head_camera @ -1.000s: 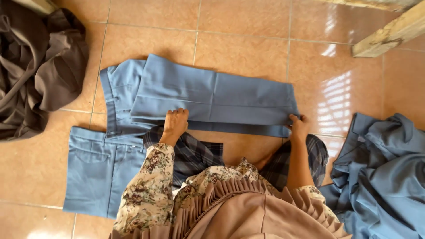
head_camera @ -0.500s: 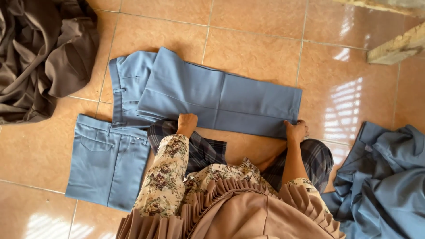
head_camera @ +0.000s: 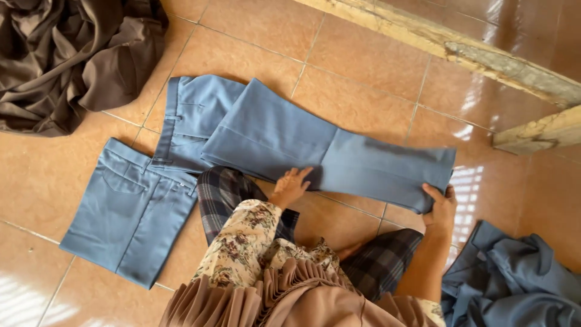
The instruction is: A person sitting on the floor folds blue trousers into rectangular shapes and stacks them.
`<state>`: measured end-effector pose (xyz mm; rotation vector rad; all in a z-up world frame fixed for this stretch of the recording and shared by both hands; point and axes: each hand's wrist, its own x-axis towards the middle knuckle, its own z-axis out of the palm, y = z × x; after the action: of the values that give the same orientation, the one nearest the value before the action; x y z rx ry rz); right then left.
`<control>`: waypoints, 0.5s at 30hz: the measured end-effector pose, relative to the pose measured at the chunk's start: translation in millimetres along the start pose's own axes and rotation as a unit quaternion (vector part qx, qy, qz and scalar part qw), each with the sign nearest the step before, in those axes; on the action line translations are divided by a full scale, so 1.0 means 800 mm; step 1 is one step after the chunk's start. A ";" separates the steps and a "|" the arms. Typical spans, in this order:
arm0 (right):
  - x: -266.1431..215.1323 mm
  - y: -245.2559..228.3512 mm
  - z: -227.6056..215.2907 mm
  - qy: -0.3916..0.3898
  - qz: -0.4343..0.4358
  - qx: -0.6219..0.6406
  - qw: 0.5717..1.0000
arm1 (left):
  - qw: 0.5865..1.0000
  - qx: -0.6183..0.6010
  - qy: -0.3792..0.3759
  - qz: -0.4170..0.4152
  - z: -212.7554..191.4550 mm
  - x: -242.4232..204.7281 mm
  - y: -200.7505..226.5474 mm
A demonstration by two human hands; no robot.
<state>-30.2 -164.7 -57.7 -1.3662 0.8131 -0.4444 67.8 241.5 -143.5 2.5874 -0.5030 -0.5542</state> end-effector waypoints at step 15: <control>-0.058 -0.225 0.032 -0.073 -0.088 0.014 0.993 | 0.972 -0.103 -0.062 0.200 0.183 0.044 0.217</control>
<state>-11.2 -147.3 128.5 -1.4324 0.5674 -0.4838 -13.1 31.1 -189.1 2.1825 -0.9302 -0.5905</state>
